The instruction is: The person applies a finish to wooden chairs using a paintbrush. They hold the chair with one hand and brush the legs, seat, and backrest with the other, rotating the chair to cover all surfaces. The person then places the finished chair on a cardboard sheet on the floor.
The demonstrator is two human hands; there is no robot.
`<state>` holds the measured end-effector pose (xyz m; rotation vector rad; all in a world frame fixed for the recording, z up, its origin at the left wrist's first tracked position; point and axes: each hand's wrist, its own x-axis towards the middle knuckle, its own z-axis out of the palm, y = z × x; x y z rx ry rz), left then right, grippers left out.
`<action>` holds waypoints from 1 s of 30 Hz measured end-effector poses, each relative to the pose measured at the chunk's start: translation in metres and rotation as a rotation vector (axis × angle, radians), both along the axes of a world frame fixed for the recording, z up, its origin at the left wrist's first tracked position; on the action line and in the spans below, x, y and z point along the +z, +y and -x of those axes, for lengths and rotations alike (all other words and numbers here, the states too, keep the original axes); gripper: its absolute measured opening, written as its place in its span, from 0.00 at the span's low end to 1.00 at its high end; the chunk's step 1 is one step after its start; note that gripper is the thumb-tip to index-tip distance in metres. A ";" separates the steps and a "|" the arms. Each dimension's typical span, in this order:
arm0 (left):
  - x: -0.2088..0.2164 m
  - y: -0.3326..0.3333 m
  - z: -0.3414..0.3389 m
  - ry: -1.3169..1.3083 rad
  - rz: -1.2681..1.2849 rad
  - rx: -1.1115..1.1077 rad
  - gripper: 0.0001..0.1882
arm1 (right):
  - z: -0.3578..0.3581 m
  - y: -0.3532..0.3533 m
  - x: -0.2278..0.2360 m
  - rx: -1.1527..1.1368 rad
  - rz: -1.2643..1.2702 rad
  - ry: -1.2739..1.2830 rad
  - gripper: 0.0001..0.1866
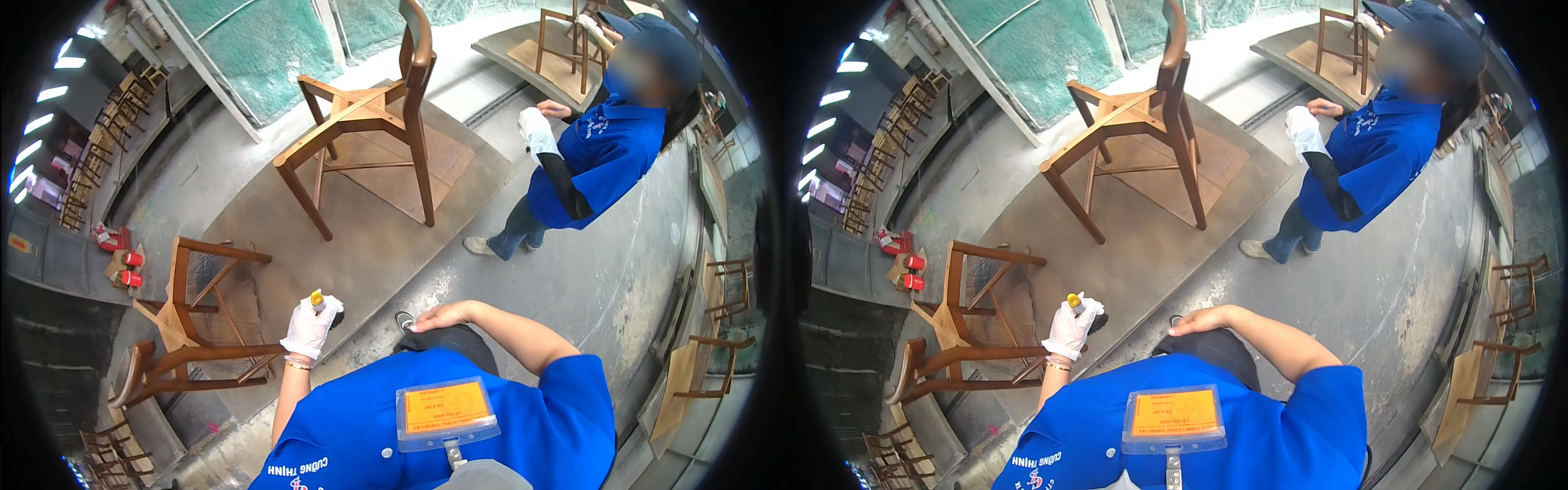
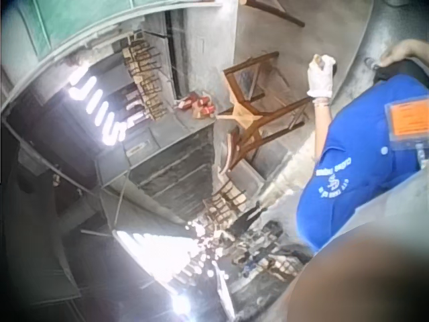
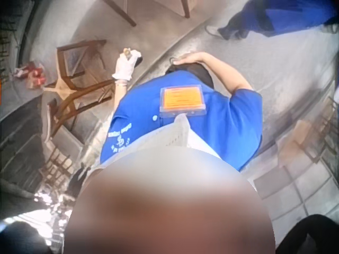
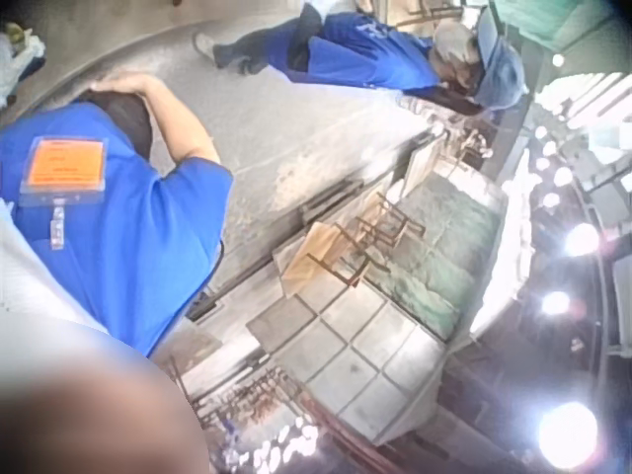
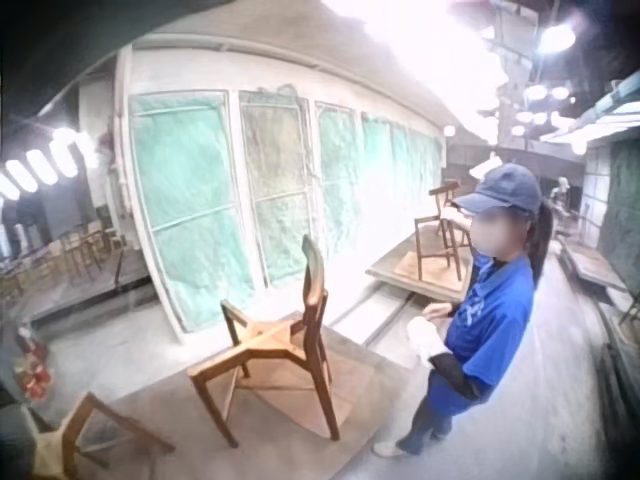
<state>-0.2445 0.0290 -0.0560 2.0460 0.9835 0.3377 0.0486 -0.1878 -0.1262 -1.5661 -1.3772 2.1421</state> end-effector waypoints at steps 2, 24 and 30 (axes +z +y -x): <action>0.013 0.008 0.020 -0.028 0.089 0.062 0.18 | 0.006 -0.011 0.023 0.098 0.052 -0.070 0.45; 0.132 0.181 -0.252 -0.149 0.178 -0.693 0.23 | -0.127 0.275 0.186 -0.456 -0.980 -0.396 0.24; 0.170 0.259 -0.371 -0.114 -0.165 -0.094 0.37 | -0.248 0.277 0.183 -1.213 -0.778 -0.366 0.25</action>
